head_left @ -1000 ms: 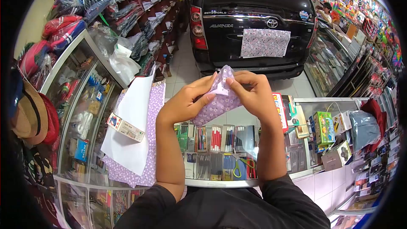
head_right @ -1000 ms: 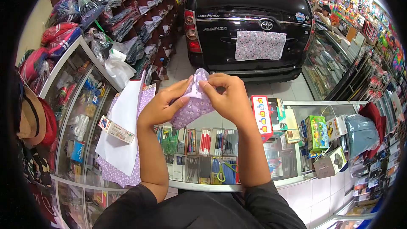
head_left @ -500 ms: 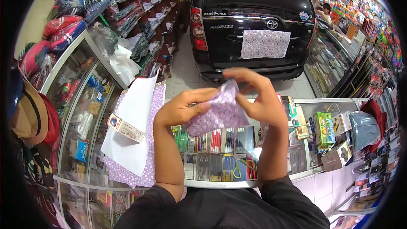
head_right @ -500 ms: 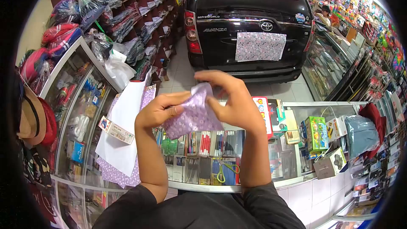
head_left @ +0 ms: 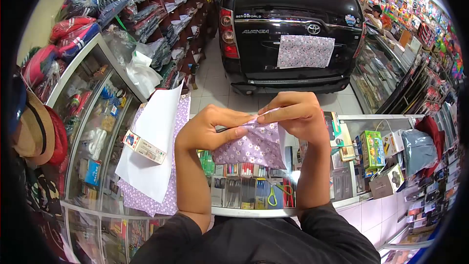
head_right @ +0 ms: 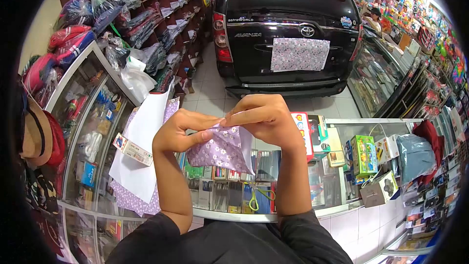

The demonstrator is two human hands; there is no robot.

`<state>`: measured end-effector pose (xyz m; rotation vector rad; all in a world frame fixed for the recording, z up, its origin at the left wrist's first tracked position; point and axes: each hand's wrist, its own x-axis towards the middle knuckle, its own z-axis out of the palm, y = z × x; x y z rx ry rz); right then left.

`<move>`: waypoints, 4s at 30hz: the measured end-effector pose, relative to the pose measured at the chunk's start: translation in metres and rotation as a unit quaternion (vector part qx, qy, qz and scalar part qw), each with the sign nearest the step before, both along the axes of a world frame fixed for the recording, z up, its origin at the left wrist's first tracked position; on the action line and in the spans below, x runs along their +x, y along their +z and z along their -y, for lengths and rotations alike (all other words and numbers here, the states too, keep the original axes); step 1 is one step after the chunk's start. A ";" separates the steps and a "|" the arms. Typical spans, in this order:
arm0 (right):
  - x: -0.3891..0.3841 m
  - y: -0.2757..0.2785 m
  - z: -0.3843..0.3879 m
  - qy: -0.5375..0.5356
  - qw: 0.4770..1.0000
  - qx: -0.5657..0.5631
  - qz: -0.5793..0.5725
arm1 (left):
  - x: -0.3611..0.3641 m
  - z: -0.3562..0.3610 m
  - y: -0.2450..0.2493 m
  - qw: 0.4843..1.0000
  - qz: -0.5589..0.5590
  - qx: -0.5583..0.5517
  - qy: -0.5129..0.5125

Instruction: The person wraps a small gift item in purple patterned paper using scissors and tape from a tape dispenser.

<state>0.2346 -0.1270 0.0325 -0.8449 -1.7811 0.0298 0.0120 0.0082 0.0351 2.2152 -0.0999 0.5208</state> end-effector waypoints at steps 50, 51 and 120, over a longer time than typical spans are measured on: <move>-0.001 -0.021 -0.019 -0.096 0.948 -0.303 0.011 | 0.041 -0.050 -0.073 0.959 -0.174 -0.219 -0.033; -0.001 -0.025 -0.023 -0.100 0.954 -0.283 0.026 | 0.042 -0.048 -0.071 0.964 -0.176 -0.196 -0.021; -0.008 -0.059 -0.056 -0.006 0.959 -0.256 0.117 | 0.011 -0.045 -0.040 0.978 -0.201 0.009 0.060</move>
